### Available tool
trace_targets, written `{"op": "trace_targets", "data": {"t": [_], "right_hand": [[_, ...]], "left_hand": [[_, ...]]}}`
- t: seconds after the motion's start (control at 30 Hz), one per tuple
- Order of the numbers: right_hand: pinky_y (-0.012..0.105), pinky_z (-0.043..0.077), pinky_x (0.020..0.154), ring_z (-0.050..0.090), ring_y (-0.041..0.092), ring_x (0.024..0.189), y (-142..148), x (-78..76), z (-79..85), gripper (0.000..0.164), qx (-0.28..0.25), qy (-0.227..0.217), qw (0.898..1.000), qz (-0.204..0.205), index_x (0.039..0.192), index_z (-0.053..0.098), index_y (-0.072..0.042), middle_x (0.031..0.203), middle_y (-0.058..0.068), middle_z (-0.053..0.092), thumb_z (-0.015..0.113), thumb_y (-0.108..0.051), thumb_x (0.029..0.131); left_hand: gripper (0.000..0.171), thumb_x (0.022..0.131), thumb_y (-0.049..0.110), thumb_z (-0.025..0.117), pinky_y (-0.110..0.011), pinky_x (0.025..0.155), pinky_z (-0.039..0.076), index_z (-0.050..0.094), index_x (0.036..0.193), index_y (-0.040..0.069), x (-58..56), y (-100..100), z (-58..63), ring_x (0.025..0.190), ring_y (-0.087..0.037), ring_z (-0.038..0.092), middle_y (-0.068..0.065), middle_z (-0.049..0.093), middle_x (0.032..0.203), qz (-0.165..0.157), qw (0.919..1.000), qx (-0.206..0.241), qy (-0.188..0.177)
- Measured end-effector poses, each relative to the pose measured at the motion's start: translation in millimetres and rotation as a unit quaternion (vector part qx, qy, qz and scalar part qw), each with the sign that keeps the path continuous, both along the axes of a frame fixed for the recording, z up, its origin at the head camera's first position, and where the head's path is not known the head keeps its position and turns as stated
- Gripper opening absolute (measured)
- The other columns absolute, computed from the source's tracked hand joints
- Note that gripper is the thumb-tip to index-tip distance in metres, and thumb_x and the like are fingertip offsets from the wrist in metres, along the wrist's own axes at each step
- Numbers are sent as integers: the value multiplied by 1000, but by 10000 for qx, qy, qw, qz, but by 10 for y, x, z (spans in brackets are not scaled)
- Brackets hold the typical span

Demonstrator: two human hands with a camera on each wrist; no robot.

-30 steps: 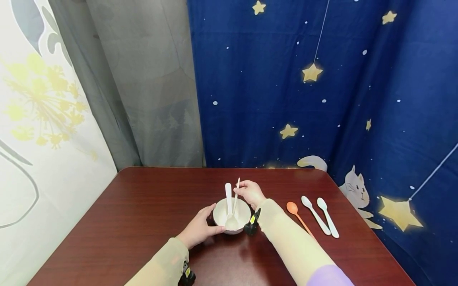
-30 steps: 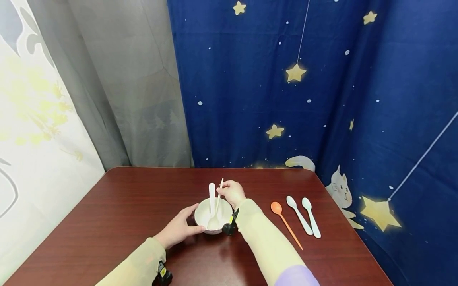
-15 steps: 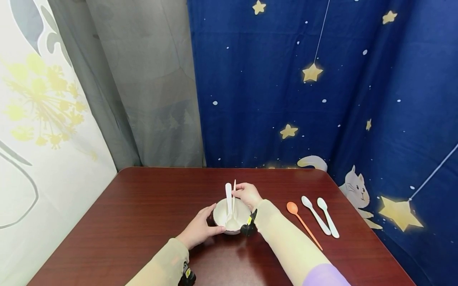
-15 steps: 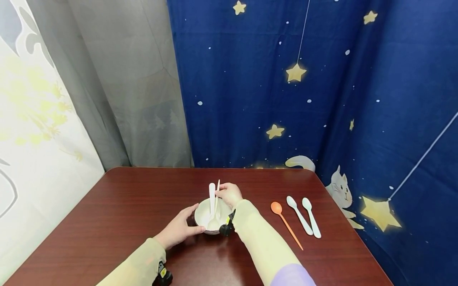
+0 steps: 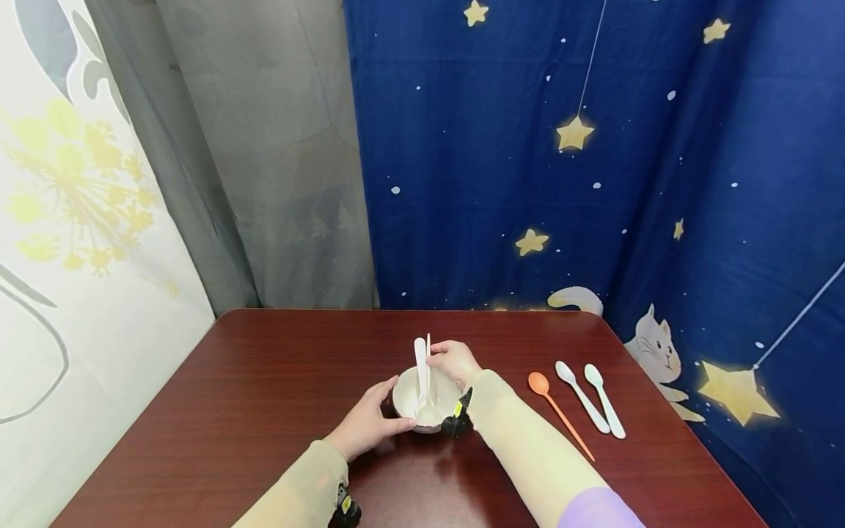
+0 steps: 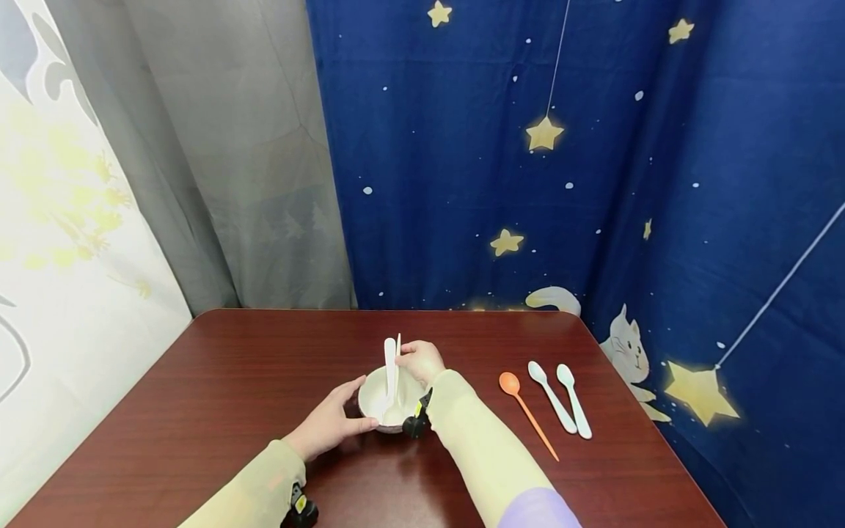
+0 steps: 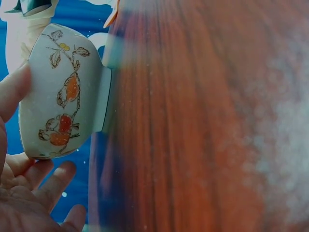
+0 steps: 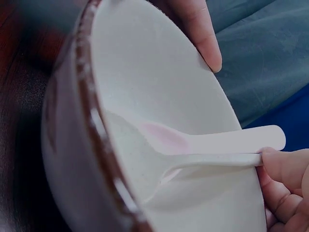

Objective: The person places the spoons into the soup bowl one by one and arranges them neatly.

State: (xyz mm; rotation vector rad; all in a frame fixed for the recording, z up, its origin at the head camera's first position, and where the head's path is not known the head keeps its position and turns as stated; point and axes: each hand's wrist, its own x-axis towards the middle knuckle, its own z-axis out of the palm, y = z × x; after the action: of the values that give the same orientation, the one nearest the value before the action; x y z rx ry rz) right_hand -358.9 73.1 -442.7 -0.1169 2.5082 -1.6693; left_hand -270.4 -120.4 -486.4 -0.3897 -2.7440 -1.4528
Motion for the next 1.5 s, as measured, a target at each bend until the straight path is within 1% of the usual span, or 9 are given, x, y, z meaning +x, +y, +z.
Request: {"op": "trace_targets", "data": {"t": [0.23,0.43,0.53,0.7,0.87,1.1,1.27,1.37,1.5], "right_hand": [[36,52,78,63,20,86,16,3,-2,30,8,8,10000,-26,111,68,5,103,15,68,70,-12,87],[36,53,80,65,25,96,90,15,-7,32,-285,-37,9996,-45,114,64,8,110,18,66,66,-13,91],[39,52,84,66,28,96,148,39,3,32,-389,-109,9991,-96,116,63,8,107,18,67,63,-13,92],[48,47,91,64,32,97,268,96,21,30,-299,20,9993,-234,115,64,4,100,16,70,63,-15,92],[50,44,89,60,38,101,411,165,46,31,-245,121,9989,-385,116,64,2,100,15,69,63,-17,92],[49,43,92,60,34,102,629,277,68,28,-162,176,9975,-672,116,65,-2,105,13,69,64,-17,92],[46,45,89,60,32,102,794,360,57,28,-129,318,9948,-957,117,65,-3,110,12,66,64,-17,92],[43,46,86,60,29,101,901,410,50,29,52,480,9924,-1136,117,65,-4,112,12,66,64,-18,92],[42,47,85,61,27,102,1049,483,49,30,245,616,9893,-1302,118,65,-4,111,13,67,64,-19,93]], "left_hand": [[94,73,41,83,-50,104,35,38,146,3,2,-4,0,131,-32,40,-20,40,144,7,10000,-60,14],[95,72,41,83,-50,104,34,38,147,3,4,-3,10,131,-32,39,-20,40,144,-27,10000,-11,-47],[96,72,43,83,-50,104,34,38,146,3,7,-3,12,130,-32,40,-20,40,144,-36,10000,-37,-20],[97,72,44,83,-51,104,35,37,146,1,12,-1,14,130,-33,40,-21,40,143,-55,10000,-66,-18],[96,73,42,83,-52,104,34,36,147,2,5,1,9,131,-33,39,-22,39,144,-98,9999,-22,-86],[96,74,41,82,-51,105,33,36,147,1,8,-9,20,133,-33,37,-22,38,145,-124,9999,-47,-90],[96,74,42,82,-52,105,33,36,147,1,8,-8,23,133,-34,37,-22,38,145,-116,9999,-84,-61],[96,73,42,82,-51,105,34,36,147,2,3,-4,21,133,-33,37,-22,38,145,-100,9999,-81,-54],[96,73,41,83,-51,105,33,36,147,2,1,-2,21,133,-33,37,-21,38,145,-82,9999,-36,-79]]}}
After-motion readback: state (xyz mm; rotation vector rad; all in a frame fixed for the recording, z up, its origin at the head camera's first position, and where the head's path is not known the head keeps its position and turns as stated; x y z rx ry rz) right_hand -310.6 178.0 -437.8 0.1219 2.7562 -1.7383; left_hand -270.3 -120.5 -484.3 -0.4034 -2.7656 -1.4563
